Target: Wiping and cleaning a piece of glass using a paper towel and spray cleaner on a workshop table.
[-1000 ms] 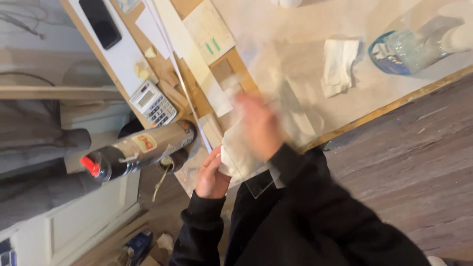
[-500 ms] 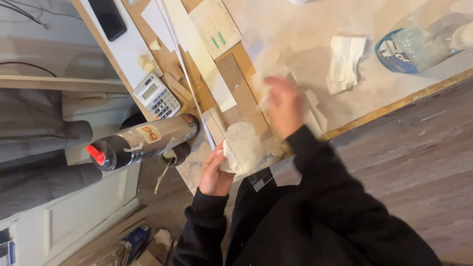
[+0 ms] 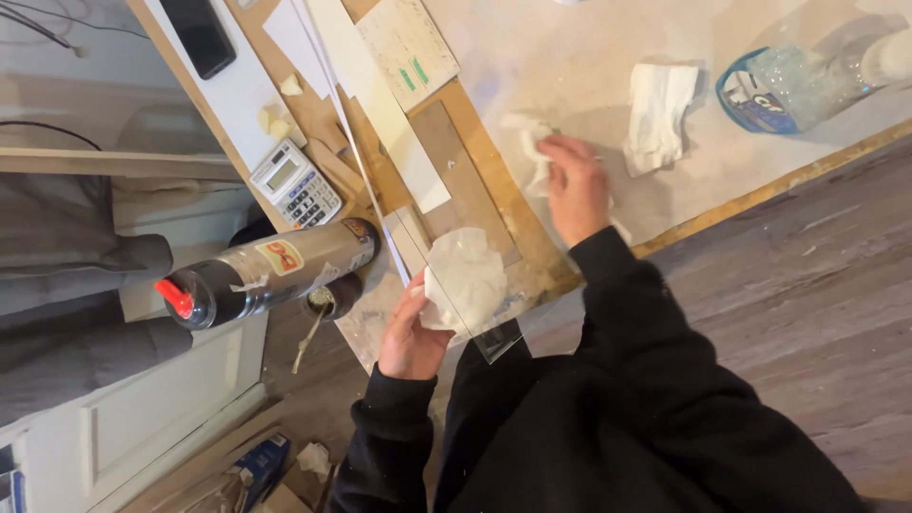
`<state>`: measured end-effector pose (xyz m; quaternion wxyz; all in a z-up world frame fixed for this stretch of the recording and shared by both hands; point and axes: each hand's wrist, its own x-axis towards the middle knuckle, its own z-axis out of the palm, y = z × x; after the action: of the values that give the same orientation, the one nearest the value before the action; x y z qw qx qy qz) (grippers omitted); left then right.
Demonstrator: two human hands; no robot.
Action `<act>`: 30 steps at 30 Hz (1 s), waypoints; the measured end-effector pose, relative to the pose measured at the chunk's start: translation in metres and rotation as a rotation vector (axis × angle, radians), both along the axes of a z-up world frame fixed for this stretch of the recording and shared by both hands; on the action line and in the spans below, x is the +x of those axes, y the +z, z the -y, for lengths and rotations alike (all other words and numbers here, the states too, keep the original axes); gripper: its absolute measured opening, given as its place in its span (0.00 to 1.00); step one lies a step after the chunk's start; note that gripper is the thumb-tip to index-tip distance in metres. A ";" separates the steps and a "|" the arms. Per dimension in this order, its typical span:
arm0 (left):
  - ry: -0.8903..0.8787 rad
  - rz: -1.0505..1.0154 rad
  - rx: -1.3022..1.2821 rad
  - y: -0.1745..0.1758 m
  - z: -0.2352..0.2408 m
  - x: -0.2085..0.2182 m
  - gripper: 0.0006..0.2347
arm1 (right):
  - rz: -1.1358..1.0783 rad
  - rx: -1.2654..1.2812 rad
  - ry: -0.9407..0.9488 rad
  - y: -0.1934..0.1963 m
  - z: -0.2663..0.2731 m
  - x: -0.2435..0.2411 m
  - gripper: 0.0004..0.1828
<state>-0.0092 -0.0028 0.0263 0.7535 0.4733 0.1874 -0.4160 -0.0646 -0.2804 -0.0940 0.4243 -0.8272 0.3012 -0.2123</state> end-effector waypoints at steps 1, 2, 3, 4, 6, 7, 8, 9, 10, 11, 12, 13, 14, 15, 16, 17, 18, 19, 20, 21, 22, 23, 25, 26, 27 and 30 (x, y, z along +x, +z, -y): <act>0.011 -0.010 0.013 -0.001 -0.001 0.001 0.21 | 0.086 0.073 -0.006 0.020 -0.015 0.010 0.20; 0.021 -0.020 0.026 -0.001 -0.001 0.002 0.21 | 0.173 0.147 -0.012 0.040 -0.030 0.019 0.21; 0.013 -0.017 0.022 -0.007 -0.007 0.001 0.21 | 0.176 0.142 -0.019 0.077 -0.059 0.036 0.21; 0.118 -0.098 0.051 -0.014 -0.012 -0.001 0.18 | 0.269 0.286 0.095 0.112 -0.092 0.047 0.20; 0.203 -0.209 0.082 -0.003 -0.007 -0.003 0.16 | 0.336 0.426 0.189 0.173 -0.129 0.041 0.19; 0.166 -0.193 -0.089 0.015 0.002 0.005 0.16 | 0.391 0.598 0.184 0.199 -0.128 0.039 0.17; 0.127 -0.179 -0.260 0.034 0.009 0.014 0.16 | 0.445 0.770 0.178 0.226 -0.130 0.038 0.16; 0.132 -0.179 -0.262 0.027 0.009 0.012 0.16 | 0.442 0.770 0.182 0.172 -0.091 0.045 0.16; 0.056 -0.114 -0.110 0.020 0.007 0.009 0.19 | 0.442 0.593 0.054 0.117 -0.058 0.042 0.15; -0.016 -0.043 0.044 0.015 0.004 0.009 0.22 | 0.445 0.417 -0.066 0.059 -0.034 0.030 0.14; -0.008 -0.037 0.046 0.013 0.001 0.009 0.22 | 0.449 0.420 -0.058 0.033 -0.014 0.025 0.14; -0.003 -0.044 0.055 0.011 -0.001 0.009 0.23 | 0.257 0.216 -0.064 0.006 0.007 0.017 0.15; 0.001 -0.051 0.064 0.008 -0.002 0.008 0.23 | 0.064 0.012 -0.068 -0.021 0.028 0.008 0.17; 0.003 -0.049 0.063 0.007 0.000 0.009 0.23 | 0.065 0.011 -0.066 -0.019 0.021 0.012 0.17; 0.011 -0.062 0.055 0.006 0.002 0.009 0.23 | 0.057 0.026 -0.058 -0.018 0.014 0.015 0.19; 0.021 -0.076 0.058 0.009 0.000 0.008 0.22 | 0.046 0.053 -0.048 -0.016 0.001 0.017 0.22; 0.026 -0.076 0.068 0.008 -0.009 0.006 0.22 | 0.046 0.063 -0.043 0.028 -0.037 0.032 0.22; 0.040 -0.112 0.049 0.002 -0.011 0.006 0.21 | 0.066 -0.051 0.082 0.066 -0.075 0.038 0.24; 0.053 -0.147 0.031 -0.004 -0.011 0.005 0.20 | 0.086 -0.166 0.208 0.102 -0.119 0.037 0.26; 0.038 -0.155 0.023 -0.005 -0.003 0.007 0.20 | 0.076 -0.175 0.194 0.125 -0.122 0.033 0.26; 0.015 -0.153 0.016 -0.005 0.003 0.009 0.20 | 0.279 -0.015 0.300 0.149 -0.126 0.031 0.24; 0.003 -0.150 0.018 -0.002 0.004 0.009 0.20 | 0.484 0.158 0.412 0.174 -0.135 0.028 0.22; 0.000 -0.137 0.024 0.007 0.001 0.009 0.21 | 0.449 0.313 0.206 0.141 -0.074 0.015 0.21; -0.001 -0.117 0.028 0.014 -0.003 0.010 0.21 | 0.412 0.464 0.004 0.125 -0.045 0.012 0.20; 0.012 -0.105 0.032 0.016 -0.003 0.011 0.21 | 0.421 0.471 0.018 0.082 -0.022 0.005 0.20; 0.003 -0.109 0.028 0.020 0.001 0.013 0.22 | 0.065 0.007 -0.041 -0.010 0.021 -0.024 0.18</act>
<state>0.0038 -0.0039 0.0460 0.7362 0.4600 0.2349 -0.4373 -0.0882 -0.3011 -0.1039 0.4322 -0.8121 0.3047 -0.2467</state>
